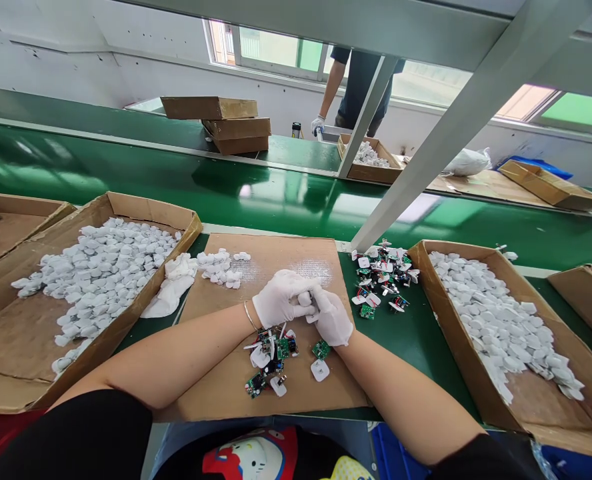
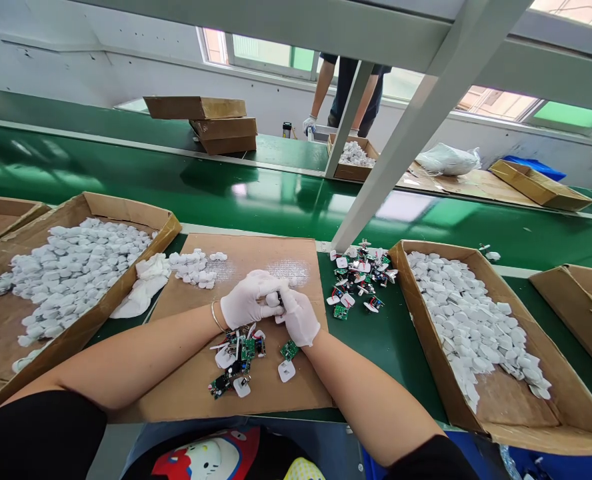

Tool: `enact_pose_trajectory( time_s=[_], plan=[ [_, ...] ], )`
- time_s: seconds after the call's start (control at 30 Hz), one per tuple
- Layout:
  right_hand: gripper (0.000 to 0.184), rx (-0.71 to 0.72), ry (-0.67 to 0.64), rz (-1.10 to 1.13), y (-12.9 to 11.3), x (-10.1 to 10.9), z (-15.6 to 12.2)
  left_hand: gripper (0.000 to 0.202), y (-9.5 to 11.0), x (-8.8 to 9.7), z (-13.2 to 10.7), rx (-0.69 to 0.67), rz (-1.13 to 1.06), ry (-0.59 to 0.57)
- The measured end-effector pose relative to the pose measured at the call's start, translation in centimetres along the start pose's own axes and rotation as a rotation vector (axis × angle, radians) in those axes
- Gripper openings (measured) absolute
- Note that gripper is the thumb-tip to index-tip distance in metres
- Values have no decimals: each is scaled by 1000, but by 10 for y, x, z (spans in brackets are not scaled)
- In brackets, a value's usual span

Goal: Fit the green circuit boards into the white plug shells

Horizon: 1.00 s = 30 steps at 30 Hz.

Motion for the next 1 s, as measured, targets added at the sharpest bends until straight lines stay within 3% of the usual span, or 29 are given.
enact_pose_trajectory(
  time_s=[0.17,0.47,0.67,0.77,0.87,0.93,1.0],
  plan=[
    [35,60,-36,-142,-7,-5,0,19,5,-1,2,-67,8,-25],
    [30,60,-71,-170,-7,-9,0,40,5,-3,-1,-107,-63,74],
    [17,133,-73,-259,-14,-9,-1,21,7,2,2,-99,-152,59],
    [17,181,-146,-210,-17,-15,-5,19,9,11,-2,-112,-107,151],
    [43,294,-188,-32,-21,-17,-8,26,2,21,-12,33,-22,259],
    [59,379,-64,113,-22,-6,-6,29,-13,27,-17,240,-3,317],
    [64,434,150,170,-18,11,0,38,-35,33,-17,471,-53,350]
  ],
)
Point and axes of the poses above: each hand's wrist, its own z-axis towards the middle knuckle, its own x-axis out of the back of the hand, y = z × x, the point moved 6 cm from there along z, towards the middle knuckle, and after that the axes turned 9 degrees about z, right-handed, at the moved point
